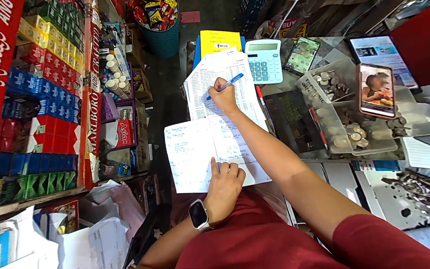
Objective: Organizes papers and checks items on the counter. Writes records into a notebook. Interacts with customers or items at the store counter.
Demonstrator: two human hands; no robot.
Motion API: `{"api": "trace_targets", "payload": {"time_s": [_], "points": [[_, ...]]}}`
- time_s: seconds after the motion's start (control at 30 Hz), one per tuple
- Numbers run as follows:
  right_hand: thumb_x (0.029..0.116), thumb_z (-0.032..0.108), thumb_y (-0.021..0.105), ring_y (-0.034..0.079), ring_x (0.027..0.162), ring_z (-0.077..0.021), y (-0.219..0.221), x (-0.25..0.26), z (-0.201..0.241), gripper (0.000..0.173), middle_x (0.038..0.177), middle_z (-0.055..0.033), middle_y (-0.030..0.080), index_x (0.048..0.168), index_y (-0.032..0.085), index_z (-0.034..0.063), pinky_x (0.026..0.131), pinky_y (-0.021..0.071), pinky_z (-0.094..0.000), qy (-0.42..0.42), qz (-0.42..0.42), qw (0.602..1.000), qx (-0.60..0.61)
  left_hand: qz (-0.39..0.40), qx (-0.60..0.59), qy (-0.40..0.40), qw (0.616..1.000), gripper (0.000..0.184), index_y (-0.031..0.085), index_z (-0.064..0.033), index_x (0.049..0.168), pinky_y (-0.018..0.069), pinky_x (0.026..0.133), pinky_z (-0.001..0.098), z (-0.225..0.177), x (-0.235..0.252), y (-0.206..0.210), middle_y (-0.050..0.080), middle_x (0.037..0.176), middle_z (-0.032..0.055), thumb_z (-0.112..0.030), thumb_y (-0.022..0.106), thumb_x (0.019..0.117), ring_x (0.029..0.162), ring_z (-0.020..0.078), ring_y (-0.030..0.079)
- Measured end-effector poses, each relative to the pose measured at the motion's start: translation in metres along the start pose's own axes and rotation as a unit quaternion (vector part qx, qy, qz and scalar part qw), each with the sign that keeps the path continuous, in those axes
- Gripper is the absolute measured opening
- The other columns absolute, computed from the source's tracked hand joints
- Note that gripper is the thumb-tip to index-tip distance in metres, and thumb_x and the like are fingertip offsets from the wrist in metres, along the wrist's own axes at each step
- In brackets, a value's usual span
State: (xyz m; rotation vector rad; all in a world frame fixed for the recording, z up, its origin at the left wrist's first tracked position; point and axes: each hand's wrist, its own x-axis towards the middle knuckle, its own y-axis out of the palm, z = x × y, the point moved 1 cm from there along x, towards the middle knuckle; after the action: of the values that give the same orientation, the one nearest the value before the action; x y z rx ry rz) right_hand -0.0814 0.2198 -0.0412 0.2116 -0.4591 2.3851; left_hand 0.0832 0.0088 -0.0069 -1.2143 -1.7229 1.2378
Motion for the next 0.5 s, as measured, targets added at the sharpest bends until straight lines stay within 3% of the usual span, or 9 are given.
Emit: {"api": "trace_targets", "payload": {"time_s": [0.4,0.5], "points": [[0.0871,0.006,0.063,0.033,0.048,-0.0017,-0.0014,-0.0026,-0.0012,0.029,0.055,0.0072,0.036,0.066,0.044,0.0129,0.048,0.0286,-0.0201,-0.012,0.042,0.999,-0.029,0.009,-0.002,-0.002,1.0,0.026,0.07,-0.0085,0.107,0.0402,0.103,0.0699,-0.0001,-0.0004,-0.0004,0.066,0.103,0.011,0.003,0.066,0.0846,0.103,0.0343,0.066],[0.0844,0.004,0.061,0.033,0.047,-0.0021,-0.0024,-0.0012,-0.0016,0.03,0.054,0.0076,0.034,0.066,0.04,0.0146,0.048,0.029,-0.0202,0.008,0.031,0.999,0.0,0.008,0.002,-0.001,1.0,0.027,0.07,-0.0088,0.108,0.0403,0.103,0.07,-0.0002,-0.0005,0.0003,0.066,0.103,0.0107,0.003,0.067,0.0841,0.102,0.0343,0.066]]}}
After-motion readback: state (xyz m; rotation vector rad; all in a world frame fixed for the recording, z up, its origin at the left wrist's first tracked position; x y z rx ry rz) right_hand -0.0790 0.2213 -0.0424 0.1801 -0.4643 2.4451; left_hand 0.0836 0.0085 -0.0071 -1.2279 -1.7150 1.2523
